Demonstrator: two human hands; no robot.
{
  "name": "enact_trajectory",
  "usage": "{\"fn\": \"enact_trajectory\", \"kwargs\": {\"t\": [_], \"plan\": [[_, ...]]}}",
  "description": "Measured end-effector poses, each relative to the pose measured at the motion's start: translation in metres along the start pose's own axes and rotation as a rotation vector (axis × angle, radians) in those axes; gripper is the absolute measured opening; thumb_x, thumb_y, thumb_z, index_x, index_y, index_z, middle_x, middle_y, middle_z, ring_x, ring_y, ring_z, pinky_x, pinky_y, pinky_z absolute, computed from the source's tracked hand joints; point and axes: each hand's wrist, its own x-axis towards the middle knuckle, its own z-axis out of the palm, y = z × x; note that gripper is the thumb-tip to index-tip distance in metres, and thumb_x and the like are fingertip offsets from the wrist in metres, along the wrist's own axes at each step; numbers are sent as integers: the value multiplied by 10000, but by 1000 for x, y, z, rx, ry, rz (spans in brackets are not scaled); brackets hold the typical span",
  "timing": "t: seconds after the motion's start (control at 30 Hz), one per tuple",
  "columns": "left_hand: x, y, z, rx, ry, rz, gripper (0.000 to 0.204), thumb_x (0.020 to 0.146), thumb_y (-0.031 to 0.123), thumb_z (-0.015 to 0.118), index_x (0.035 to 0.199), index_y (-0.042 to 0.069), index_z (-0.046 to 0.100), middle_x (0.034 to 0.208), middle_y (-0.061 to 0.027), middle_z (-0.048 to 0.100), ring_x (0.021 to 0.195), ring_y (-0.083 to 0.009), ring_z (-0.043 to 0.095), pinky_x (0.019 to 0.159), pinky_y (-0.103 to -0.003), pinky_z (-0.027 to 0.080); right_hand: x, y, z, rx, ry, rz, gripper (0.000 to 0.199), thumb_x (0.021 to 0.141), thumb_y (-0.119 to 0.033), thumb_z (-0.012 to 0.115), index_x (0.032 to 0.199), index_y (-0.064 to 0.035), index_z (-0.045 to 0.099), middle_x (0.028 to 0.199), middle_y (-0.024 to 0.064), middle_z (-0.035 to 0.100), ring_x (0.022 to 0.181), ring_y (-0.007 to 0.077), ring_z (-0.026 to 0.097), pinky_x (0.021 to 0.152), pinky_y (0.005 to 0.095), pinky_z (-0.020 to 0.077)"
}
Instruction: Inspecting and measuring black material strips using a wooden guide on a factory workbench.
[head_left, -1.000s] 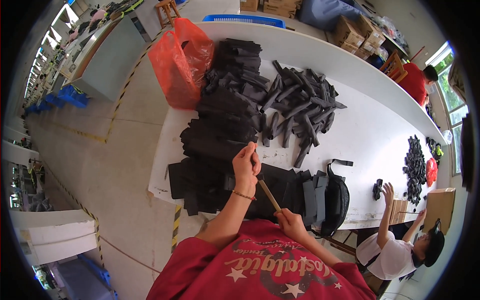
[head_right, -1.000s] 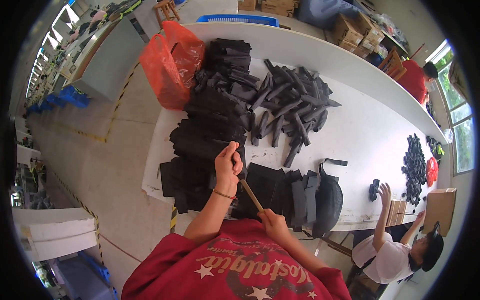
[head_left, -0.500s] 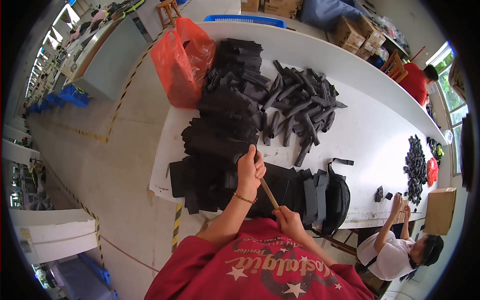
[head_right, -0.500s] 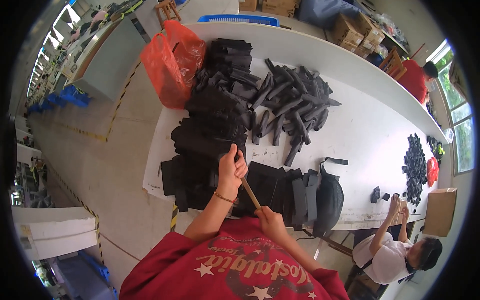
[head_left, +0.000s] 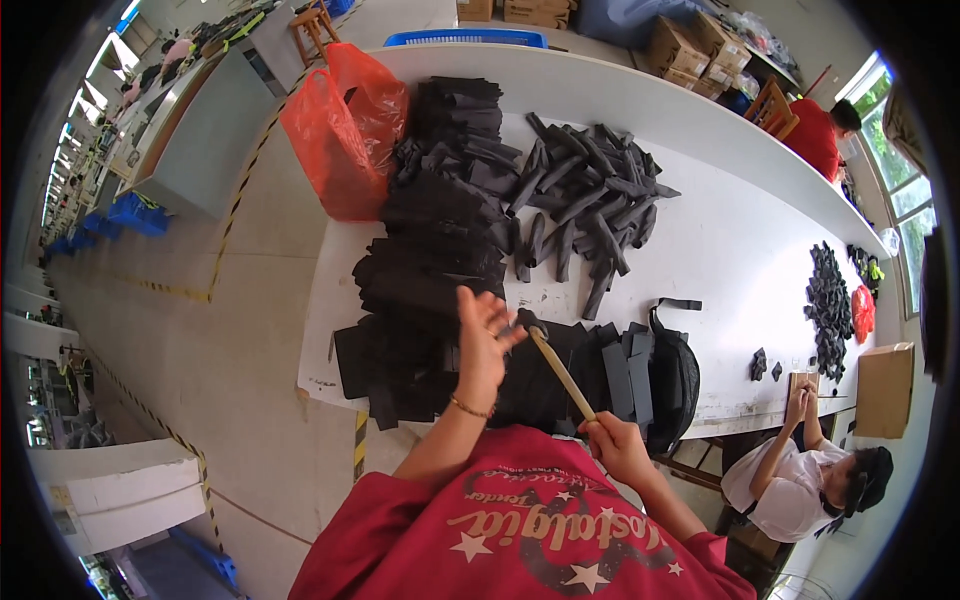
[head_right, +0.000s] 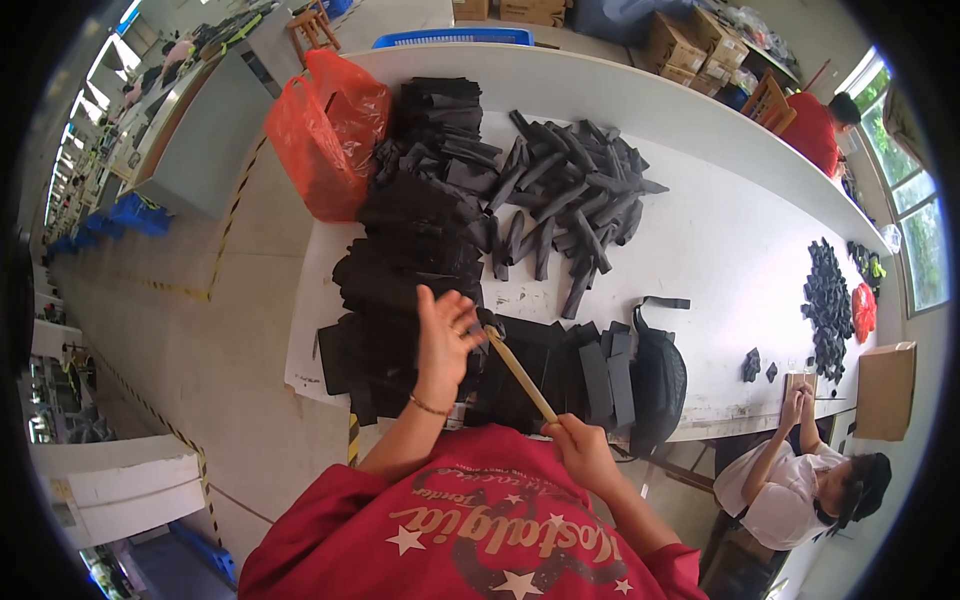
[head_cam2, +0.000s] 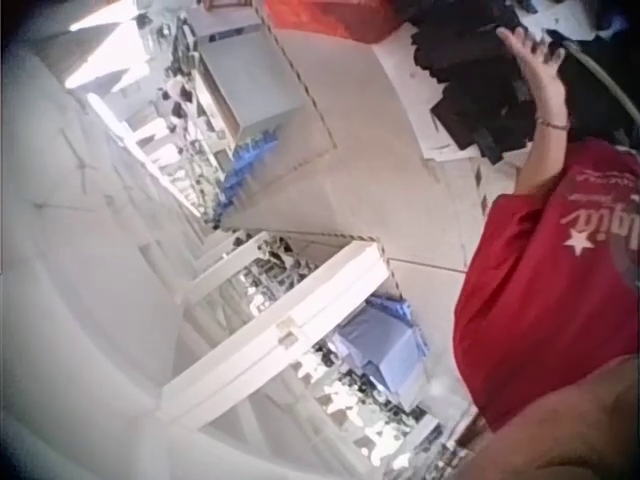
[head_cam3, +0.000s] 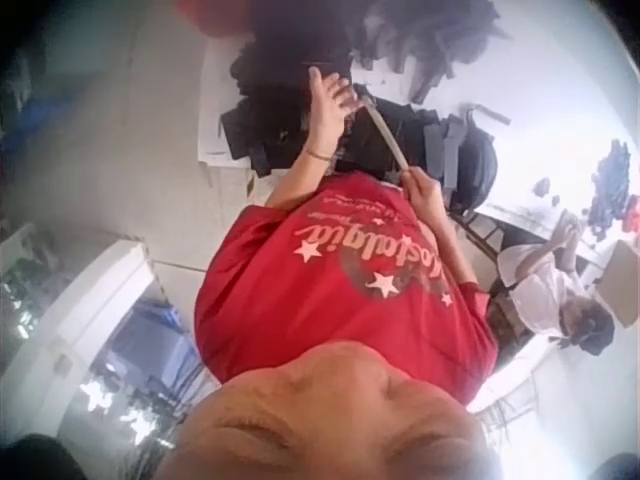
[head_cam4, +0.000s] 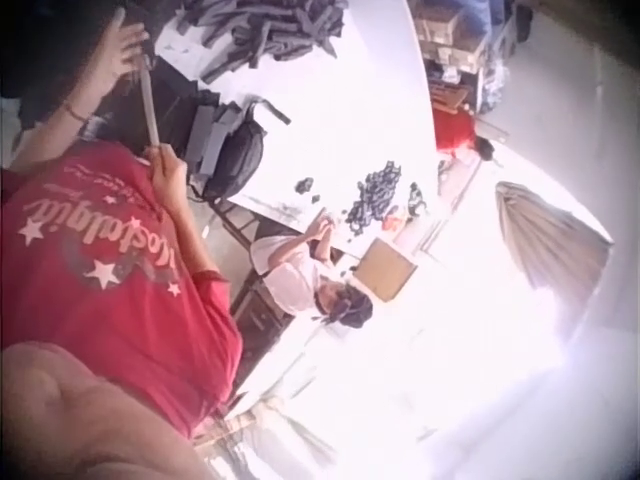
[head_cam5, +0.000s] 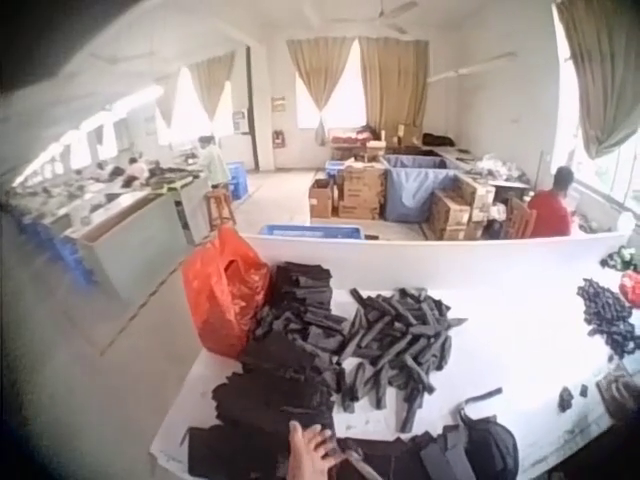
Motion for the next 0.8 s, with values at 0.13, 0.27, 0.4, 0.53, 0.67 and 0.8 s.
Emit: {"fn": "enact_trajectory", "kwargs": {"t": [0.13, 0.27, 0.4, 0.53, 0.67, 0.8], "plan": [[-17, -4, 13, -115, -308, -622, 735, 827, 720, 492, 1087, 33, 522, 922, -139, 579, 999, -364, 613, 901, -617, 466, 2, 15, 1, -12, 16, 11, 179, 963, -118, 521, 929, 31, 615, 562, 33, 498, 504, 89, 486, 482, 266, 398], [16, -14, 11, -246, -482, -476, 352, 946, 355, 565, 1008, 13, 510, 754, -136, 610, 847, -354, 669, 849, -530, 540, -1, 20, 7, -7, 12, 35, 176, 960, -117, 523, 927, 25, 621, 564, 29, 500, 508, 86, 490, 483, 262, 396], [31, -12, 21, -205, -304, -242, 148, 954, 147, 516, 909, 7, 524, 802, -130, 596, 819, -320, 664, 829, -479, 568, 13, 11, 2, 76, 261, -13, 166, 907, -155, 626, 888, 10, 611, 593, -3, 532, 533, 61, 481, 489, 249, 390], [35, -27, 9, -138, -212, -126, 123, 940, 122, 520, 913, 2, 538, 784, -106, 577, 753, -272, 647, 778, -448, 578, 81, 34, -22, 113, 484, -66, 160, 877, -153, 649, 851, -2, 602, 585, 4, 533, 472, 65, 513, 445, 234, 386], [27, -46, -2, -1, -207, -194, 105, 927, 128, 552, 896, 30, 578, 751, -69, 586, 693, -211, 636, 694, -406, 578, 174, 76, -47, 153, 617, -137, 151, 887, -142, 628, 900, 9, 626, 629, 43, 576, 451, 95, 524, 435, 265, 397], [21, -55, -12, 90, -172, -213, 135, 959, 141, 520, 905, 42, 595, 757, -62, 595, 698, -195, 619, 707, -403, 566, 255, 97, -43, 129, 567, -66, 155, 856, -135, 640, 925, 4, 640, 685, 75, 618, 487, 143, 560, 476, 296, 433]]}}
